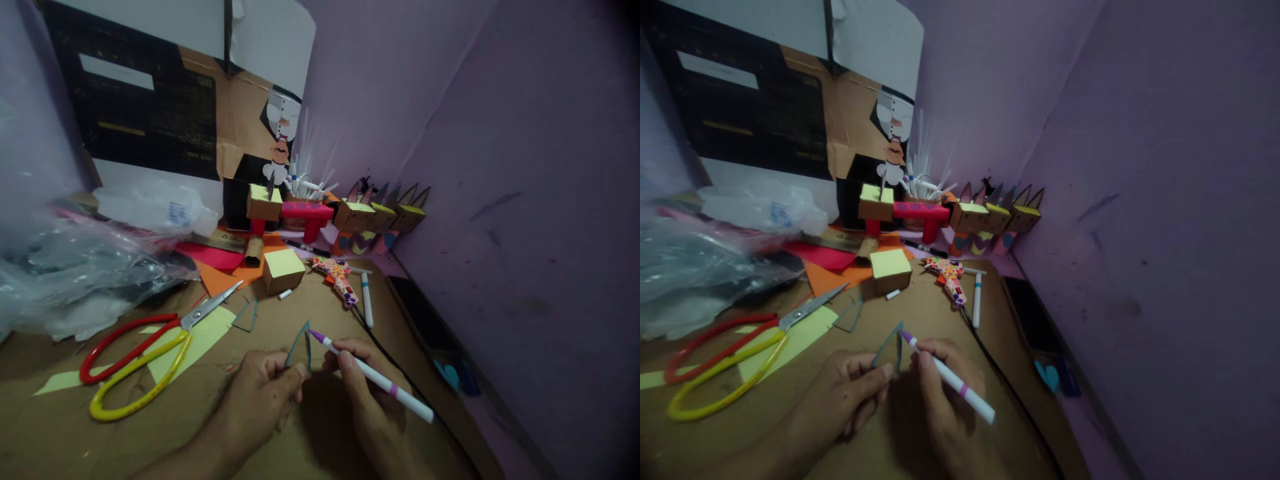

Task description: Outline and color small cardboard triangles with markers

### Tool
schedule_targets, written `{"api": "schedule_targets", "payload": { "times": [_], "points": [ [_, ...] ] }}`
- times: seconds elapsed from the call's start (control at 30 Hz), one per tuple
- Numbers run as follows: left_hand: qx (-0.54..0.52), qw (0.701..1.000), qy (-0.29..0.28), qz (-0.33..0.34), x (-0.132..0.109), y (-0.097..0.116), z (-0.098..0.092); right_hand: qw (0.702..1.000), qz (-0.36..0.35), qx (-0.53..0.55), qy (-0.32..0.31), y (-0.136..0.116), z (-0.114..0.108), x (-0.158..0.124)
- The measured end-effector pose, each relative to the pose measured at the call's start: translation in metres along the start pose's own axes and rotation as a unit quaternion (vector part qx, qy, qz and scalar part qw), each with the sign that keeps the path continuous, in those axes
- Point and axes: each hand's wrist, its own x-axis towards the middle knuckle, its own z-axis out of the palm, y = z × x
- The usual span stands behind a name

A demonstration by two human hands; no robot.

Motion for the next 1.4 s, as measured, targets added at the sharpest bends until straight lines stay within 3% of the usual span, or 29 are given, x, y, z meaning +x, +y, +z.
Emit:
{"api": "schedule_targets", "payload": {
  "times": [0.53, 0.73, 1.4],
  "points": [
    [0.014, 0.999, -0.004, 0.031, 0.001, -0.004, -0.002, 0.999, 0.003, -0.019, -0.049, -0.011, 0.0, 0.0],
    [0.033, 0.999, 0.009, 0.028, 0.0, -0.004, -0.001, 0.999, 0.029, -0.011, -0.008, -0.009, 0.0, 0.003],
    [0.033, 0.997, -0.007, 0.063, 0.004, -0.009, -0.004, 0.998, 0.059, -0.006, -0.033, -0.018, 0.001, -0.002]
  ]
}}
